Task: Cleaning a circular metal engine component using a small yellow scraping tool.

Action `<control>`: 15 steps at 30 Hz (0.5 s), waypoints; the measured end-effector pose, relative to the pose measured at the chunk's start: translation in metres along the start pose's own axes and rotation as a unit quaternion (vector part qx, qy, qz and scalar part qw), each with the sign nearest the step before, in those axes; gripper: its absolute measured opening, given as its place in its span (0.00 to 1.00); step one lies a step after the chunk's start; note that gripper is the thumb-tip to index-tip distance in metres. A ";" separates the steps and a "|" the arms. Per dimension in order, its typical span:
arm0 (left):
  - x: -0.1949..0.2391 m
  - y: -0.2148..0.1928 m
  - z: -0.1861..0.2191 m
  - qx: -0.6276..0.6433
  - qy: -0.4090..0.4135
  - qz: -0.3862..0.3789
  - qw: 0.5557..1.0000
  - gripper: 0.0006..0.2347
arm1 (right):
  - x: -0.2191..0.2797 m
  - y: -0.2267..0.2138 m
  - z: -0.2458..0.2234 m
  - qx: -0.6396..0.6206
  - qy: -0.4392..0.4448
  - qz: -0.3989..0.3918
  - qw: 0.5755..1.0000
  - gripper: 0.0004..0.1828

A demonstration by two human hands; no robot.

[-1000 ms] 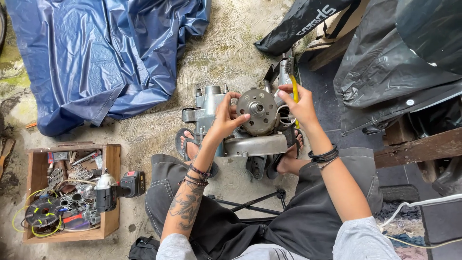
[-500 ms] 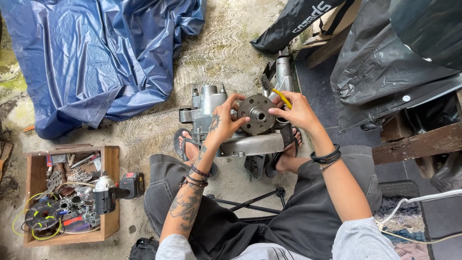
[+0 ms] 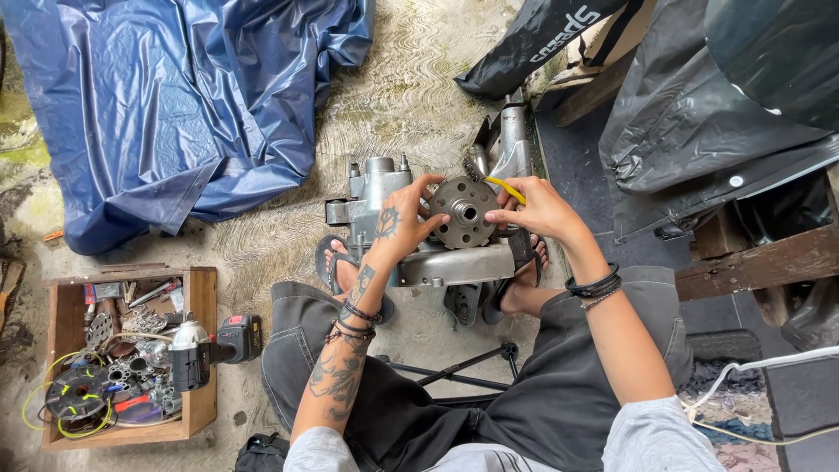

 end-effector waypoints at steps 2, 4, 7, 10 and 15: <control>0.001 -0.001 0.003 -0.006 0.002 -0.002 1.000 0.25 | 0.001 -0.001 0.002 0.012 0.009 -0.003 1.000 0.13; 0.004 -0.003 0.010 -0.003 0.001 -0.004 1.000 0.24 | 0.004 -0.006 -0.001 0.029 0.002 0.025 0.999 0.16; 0.009 -0.006 0.018 0.011 0.003 -0.007 1.000 0.25 | 0.007 -0.014 -0.004 0.026 -0.006 0.075 0.997 0.16; 0.011 -0.005 0.004 0.023 -0.026 0.001 0.999 0.26 | 0.015 -0.020 -0.015 0.018 -0.012 0.111 0.994 0.14; 0.032 -0.040 0.044 0.008 0.037 0.120 0.992 0.23 | 0.018 -0.024 -0.016 0.019 -0.047 0.131 0.990 0.10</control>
Point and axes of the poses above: each hand's wrist, its own x-axis away from the middle knuckle, its own y-axis out of the palm, z = x × y, the point moved 7 cm from there along -x, towards the middle knuckle, and after that the axes turned 13 degrees about -z, right-handed, at the moved point
